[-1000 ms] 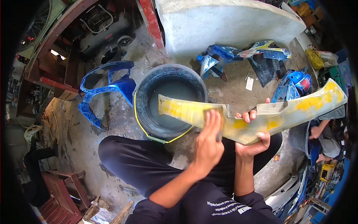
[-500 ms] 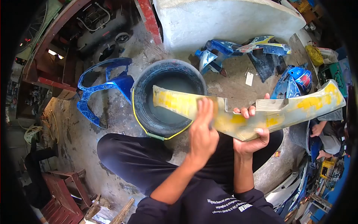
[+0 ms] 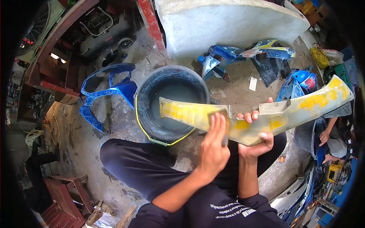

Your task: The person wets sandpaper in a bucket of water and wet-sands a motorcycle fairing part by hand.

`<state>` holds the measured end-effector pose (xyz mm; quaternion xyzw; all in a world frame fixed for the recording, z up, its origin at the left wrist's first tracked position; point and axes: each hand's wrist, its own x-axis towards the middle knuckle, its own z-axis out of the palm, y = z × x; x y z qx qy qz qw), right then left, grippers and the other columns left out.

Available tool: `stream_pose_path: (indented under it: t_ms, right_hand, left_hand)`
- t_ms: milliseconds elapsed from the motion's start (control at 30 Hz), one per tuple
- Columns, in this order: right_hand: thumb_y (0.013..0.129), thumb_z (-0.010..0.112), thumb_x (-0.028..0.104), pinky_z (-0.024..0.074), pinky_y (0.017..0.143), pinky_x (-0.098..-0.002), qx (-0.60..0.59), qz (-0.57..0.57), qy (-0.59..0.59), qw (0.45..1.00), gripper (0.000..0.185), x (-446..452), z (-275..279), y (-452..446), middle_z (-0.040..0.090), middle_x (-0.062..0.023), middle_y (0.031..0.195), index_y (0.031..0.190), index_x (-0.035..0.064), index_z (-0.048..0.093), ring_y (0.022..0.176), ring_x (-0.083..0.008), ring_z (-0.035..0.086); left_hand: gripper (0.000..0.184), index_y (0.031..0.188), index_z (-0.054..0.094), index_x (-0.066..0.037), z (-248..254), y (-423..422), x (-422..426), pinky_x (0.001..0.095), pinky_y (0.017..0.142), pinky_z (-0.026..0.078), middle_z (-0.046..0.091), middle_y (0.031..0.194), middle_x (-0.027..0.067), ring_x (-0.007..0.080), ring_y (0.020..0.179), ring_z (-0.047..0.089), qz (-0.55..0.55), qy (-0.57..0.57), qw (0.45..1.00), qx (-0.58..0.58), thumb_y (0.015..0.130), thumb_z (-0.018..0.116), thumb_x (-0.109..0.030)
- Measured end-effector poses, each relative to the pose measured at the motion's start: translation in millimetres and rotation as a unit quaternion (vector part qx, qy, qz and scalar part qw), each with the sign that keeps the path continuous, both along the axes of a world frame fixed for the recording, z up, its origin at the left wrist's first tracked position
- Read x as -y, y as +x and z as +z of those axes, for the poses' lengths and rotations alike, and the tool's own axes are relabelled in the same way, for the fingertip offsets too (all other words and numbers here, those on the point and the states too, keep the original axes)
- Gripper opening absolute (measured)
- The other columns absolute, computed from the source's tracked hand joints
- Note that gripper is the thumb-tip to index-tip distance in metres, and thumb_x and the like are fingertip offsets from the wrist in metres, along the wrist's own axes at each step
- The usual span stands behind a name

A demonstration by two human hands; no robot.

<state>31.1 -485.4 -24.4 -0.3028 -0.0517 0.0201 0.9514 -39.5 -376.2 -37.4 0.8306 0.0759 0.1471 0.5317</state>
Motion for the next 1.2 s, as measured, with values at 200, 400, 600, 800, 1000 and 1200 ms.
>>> stream_pose_path:
  t_ms: [200, 400, 600, 800, 1000, 1200]
  right_hand:
    - [0.069, 0.062, 0.022, 0.0403, 0.106, -0.0516, -0.01, -0.006, 0.02, 1.0, 0.105, -5, -2, -4, 0.056, -0.0105, 0.104, 0.166, 0.0135, 0.021, 0.096, -0.0233, 0.056]
    - [0.069, 0.061, 0.023, 0.0405, 0.105, -0.0512, -0.006, -0.008, 0.008, 1.0, 0.105, -1, 1, -1, 0.056, -0.0104, 0.104, 0.166, 0.0136, 0.02, 0.095, -0.0234, 0.056]
    - [0.069, 0.062, 0.023, 0.0408, 0.106, -0.051, -0.011, -0.01, -0.003, 1.0, 0.106, -5, 1, -4, 0.056, -0.0107, 0.103, 0.166, 0.0136, 0.02, 0.095, -0.0239, 0.057]
    - [0.071, 0.06, 0.02, 0.04, 0.105, -0.0489, 0.013, -0.025, 0.011, 1.0, 0.106, -6, -3, -3, 0.058, -0.014, 0.102, 0.167, 0.0101, 0.015, 0.095, -0.0264, 0.056]
    - [0.07, 0.06, 0.019, 0.0394, 0.106, -0.0485, 0.017, -0.026, 0.001, 1.0, 0.106, -5, 5, 0, 0.058, -0.0139, 0.102, 0.166, 0.0107, 0.016, 0.094, -0.0263, 0.056]
    - [0.069, 0.06, 0.02, 0.0401, 0.105, -0.0477, 0.019, -0.037, 0.01, 0.999, 0.107, -10, 3, -4, 0.058, -0.0138, 0.101, 0.166, 0.0109, 0.016, 0.094, -0.0262, 0.055]
  left_hand:
    - [0.074, 0.148, 0.046, 0.012, -15, 32, -35, 0.0475, 0.123, 0.033, 0.042, 0.154, 0.0355, 0.0461, 0.148, 0.037, 0.029, 0.033, 0.999, -0.004, 0.074, 0.046, 0.011]
    - [0.078, 0.147, 0.049, 0.01, 3, -5, -1, 0.0457, 0.124, 0.03, 0.044, 0.152, 0.0353, 0.0442, 0.149, 0.036, -0.016, -0.025, 1.0, -0.001, 0.07, 0.043, 0.017]
    - [0.075, 0.148, 0.047, 0.01, -18, 23, -25, 0.0452, 0.123, 0.032, 0.043, 0.153, 0.0351, 0.0441, 0.149, 0.037, 0.023, 0.019, 1.0, -0.002, 0.073, 0.045, 0.013]
    - [0.073, 0.148, 0.049, 0.009, -22, 7, -19, 0.0472, 0.124, 0.031, 0.045, 0.152, 0.0347, 0.0449, 0.149, 0.038, -0.004, 0.004, 1.0, 0.002, 0.075, 0.049, 0.009]
    - [0.079, 0.15, 0.045, 0.009, -20, 6, -11, 0.0455, 0.124, 0.032, 0.043, 0.154, 0.0337, 0.0427, 0.149, 0.037, -0.004, 0.025, 1.0, -0.007, 0.071, 0.047, 0.011]
    - [0.073, 0.145, 0.051, 0.01, -23, 24, -26, 0.0442, 0.124, 0.031, 0.048, 0.15, 0.0328, 0.0412, 0.148, 0.04, 0.047, -0.002, 0.999, 0.013, 0.073, 0.04, 0.016]
